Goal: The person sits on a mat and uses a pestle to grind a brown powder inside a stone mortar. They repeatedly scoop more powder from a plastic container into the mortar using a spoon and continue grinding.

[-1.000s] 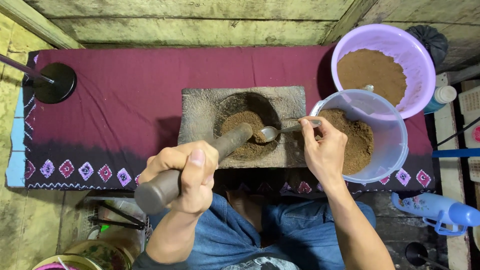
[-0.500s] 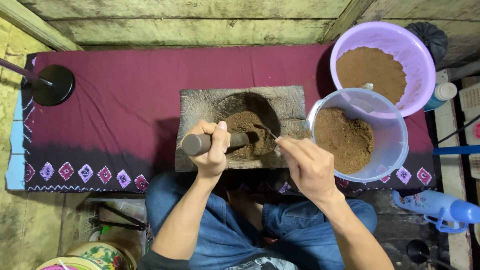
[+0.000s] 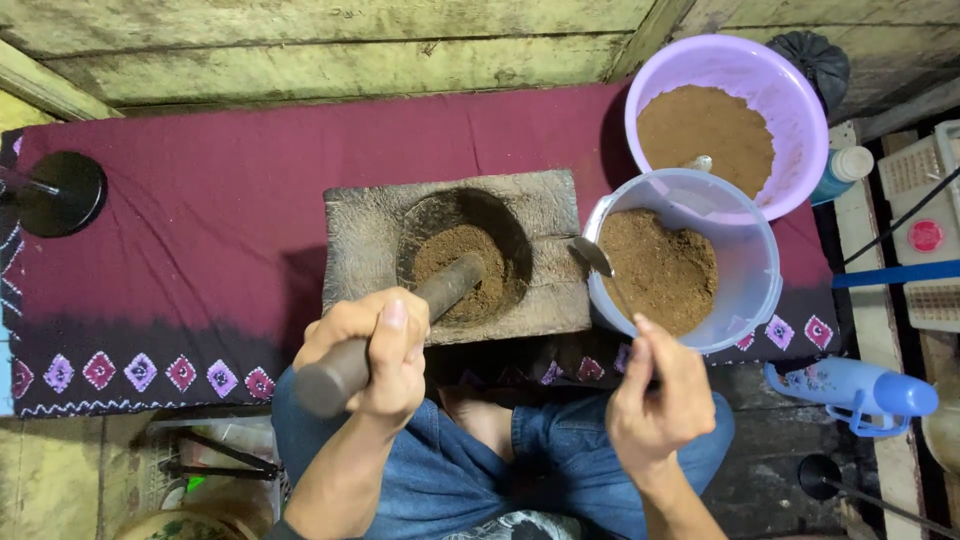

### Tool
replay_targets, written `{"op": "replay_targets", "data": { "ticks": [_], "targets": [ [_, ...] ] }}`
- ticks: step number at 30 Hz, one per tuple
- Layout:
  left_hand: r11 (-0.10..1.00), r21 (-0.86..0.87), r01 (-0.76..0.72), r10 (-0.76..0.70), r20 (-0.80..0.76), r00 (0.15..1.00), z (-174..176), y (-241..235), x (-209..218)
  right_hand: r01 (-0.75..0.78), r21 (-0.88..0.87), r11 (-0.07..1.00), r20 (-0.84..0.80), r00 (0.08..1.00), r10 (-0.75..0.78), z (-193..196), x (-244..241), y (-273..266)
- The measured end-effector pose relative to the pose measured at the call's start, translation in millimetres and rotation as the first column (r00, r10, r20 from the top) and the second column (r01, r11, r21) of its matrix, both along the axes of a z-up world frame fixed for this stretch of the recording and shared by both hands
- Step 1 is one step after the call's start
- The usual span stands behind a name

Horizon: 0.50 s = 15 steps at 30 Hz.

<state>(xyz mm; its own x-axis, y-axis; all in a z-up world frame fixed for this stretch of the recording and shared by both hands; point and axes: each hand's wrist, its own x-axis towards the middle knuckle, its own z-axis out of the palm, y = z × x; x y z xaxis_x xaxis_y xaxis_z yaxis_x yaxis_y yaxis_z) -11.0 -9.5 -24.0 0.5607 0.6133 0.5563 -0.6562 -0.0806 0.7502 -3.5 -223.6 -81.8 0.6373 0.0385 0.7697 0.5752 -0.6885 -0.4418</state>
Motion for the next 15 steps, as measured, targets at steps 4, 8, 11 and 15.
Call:
{"op": "replay_targets", "data": {
  "ticks": [4, 8, 11, 15],
  "targets": [
    [0.993, 0.116, -0.03, 0.052, -0.184, 0.982, -9.0, -0.6, 3.3, -0.115, -0.012, 0.993, 0.001, 0.993, 0.115, -4.7, -14.4, 13.3],
    [0.982, 0.129, -0.138, 0.165, -0.227, 0.96, -55.4, 0.1, 24.6, -0.132, 0.057, 0.99, 0.049, 0.99, 0.129, -11.9, -20.2, 18.9],
    [0.997, 0.028, -0.069, 0.072, -0.168, 0.983, -57.7, 1.5, 25.0, -0.003, 0.079, 0.997, 0.069, 0.998, -0.003, -14.4, -21.5, 14.1],
    [0.996, 0.057, -0.066, 0.075, -0.167, 0.983, -58.5, 1.5, 22.1, -0.009, 0.037, 0.999, 0.076, 0.997, 0.006, -13.2, -28.6, 15.1]
  ]
}}
